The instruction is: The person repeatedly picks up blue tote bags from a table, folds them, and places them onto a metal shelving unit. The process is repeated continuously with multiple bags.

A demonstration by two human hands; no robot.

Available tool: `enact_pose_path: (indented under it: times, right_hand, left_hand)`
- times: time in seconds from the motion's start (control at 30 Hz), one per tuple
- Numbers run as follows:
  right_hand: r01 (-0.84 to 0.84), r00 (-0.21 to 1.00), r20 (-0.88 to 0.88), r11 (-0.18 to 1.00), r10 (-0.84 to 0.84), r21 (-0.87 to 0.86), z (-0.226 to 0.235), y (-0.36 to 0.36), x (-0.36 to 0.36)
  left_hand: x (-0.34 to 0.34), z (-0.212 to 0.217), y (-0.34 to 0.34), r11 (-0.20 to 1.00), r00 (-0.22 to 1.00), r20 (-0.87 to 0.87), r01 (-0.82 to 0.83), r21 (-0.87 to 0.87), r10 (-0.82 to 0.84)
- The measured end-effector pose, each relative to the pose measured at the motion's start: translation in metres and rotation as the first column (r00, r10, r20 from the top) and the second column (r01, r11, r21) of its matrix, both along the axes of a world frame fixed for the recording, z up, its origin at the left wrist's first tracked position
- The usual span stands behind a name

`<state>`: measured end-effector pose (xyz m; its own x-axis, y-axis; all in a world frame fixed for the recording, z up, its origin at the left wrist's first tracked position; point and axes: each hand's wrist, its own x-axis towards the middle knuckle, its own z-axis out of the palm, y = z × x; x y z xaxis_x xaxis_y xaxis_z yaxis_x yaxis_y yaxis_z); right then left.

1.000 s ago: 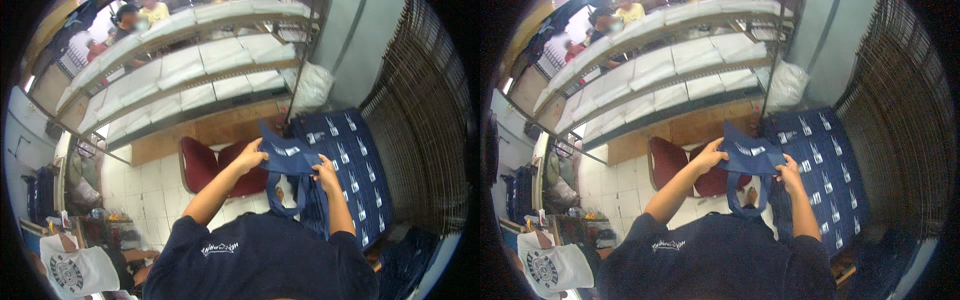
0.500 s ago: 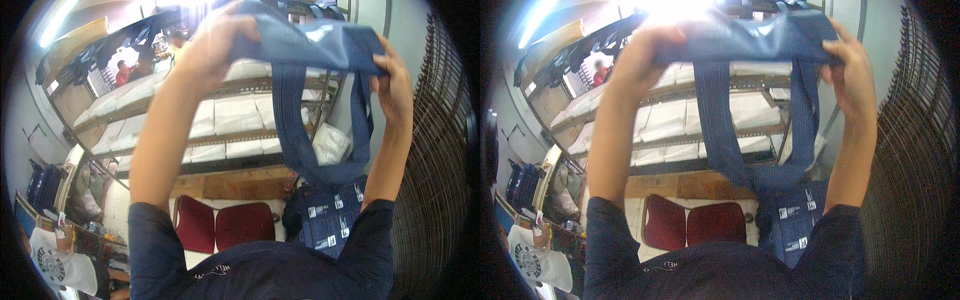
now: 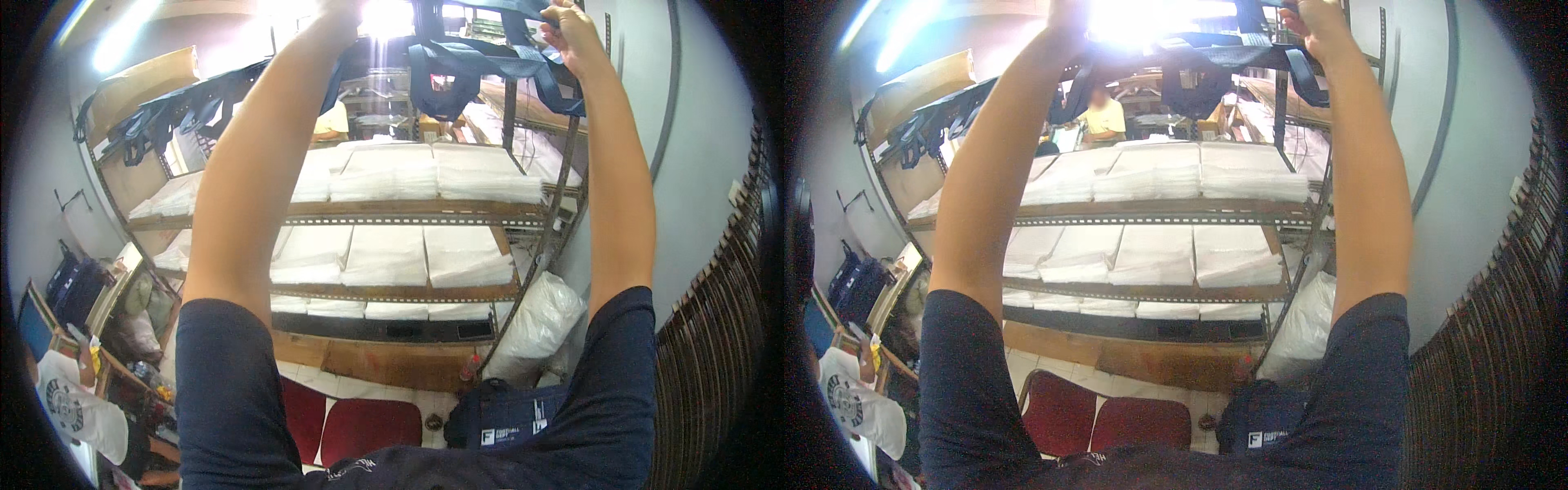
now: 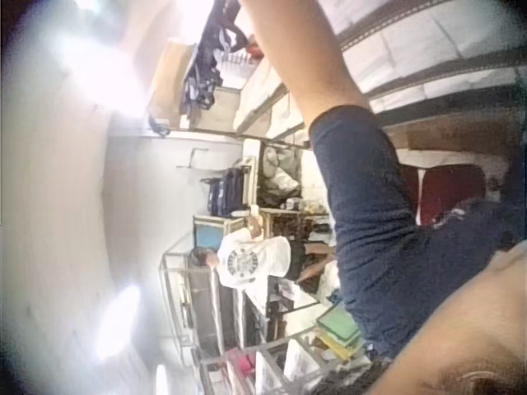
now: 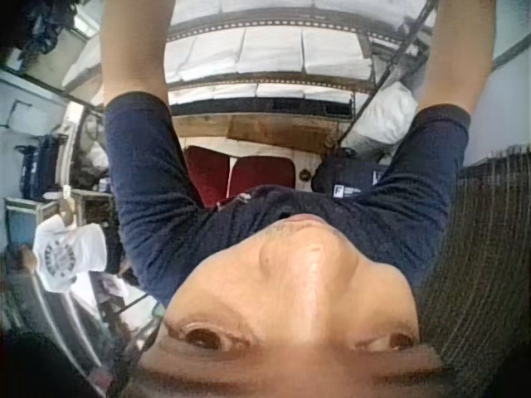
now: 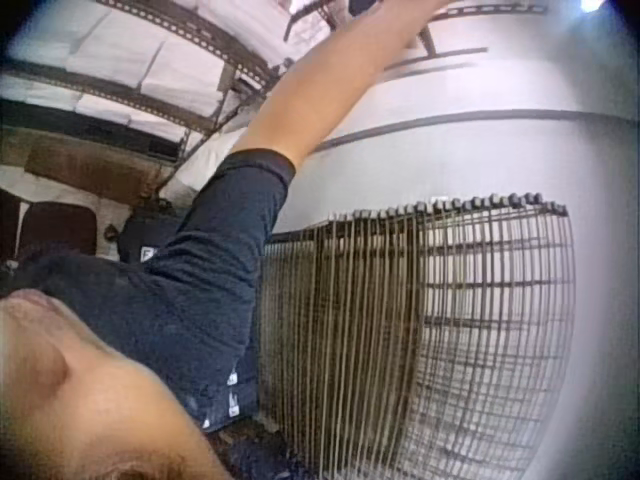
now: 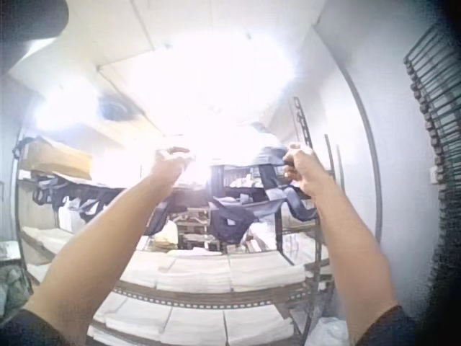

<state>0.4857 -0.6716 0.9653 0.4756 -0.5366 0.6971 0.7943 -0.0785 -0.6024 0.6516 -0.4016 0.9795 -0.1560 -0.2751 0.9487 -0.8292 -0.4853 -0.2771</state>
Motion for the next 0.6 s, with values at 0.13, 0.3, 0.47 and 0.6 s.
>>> enact_pose_path:
  times: [0.13, 0.3, 0.47, 0.6]
  right_hand:
    - [0.245, 0.961, -0.044, 0.913, -0.274, -0.327, 0.002, -0.085, 0.078]
    - [0.291, 0.888, -0.223, 0.867, -0.402, -0.404, -0.016, -0.069, 0.125]
    - [0.422, 0.736, -0.200, 0.669, -0.647, -0.612, -0.021, -0.077, 0.138]
    - [0.497, 0.704, -0.053, 0.546, -0.708, -0.674, -0.022, -0.081, 0.143]
  left_hand:
    - [0.027, -0.006, -0.054, 0.881, 0.572, -0.684, 0.408, -0.240, -0.452]
    - [0.074, -0.006, -0.068, 0.993, 0.747, -0.655, 0.116, -0.037, -0.112]
    - [0.088, -0.018, -0.080, 0.982, 0.814, -0.552, -0.185, 0.044, 0.178]
    - [0.099, -0.034, -0.086, 0.933, 0.813, -0.470, -0.350, 0.077, 0.344]
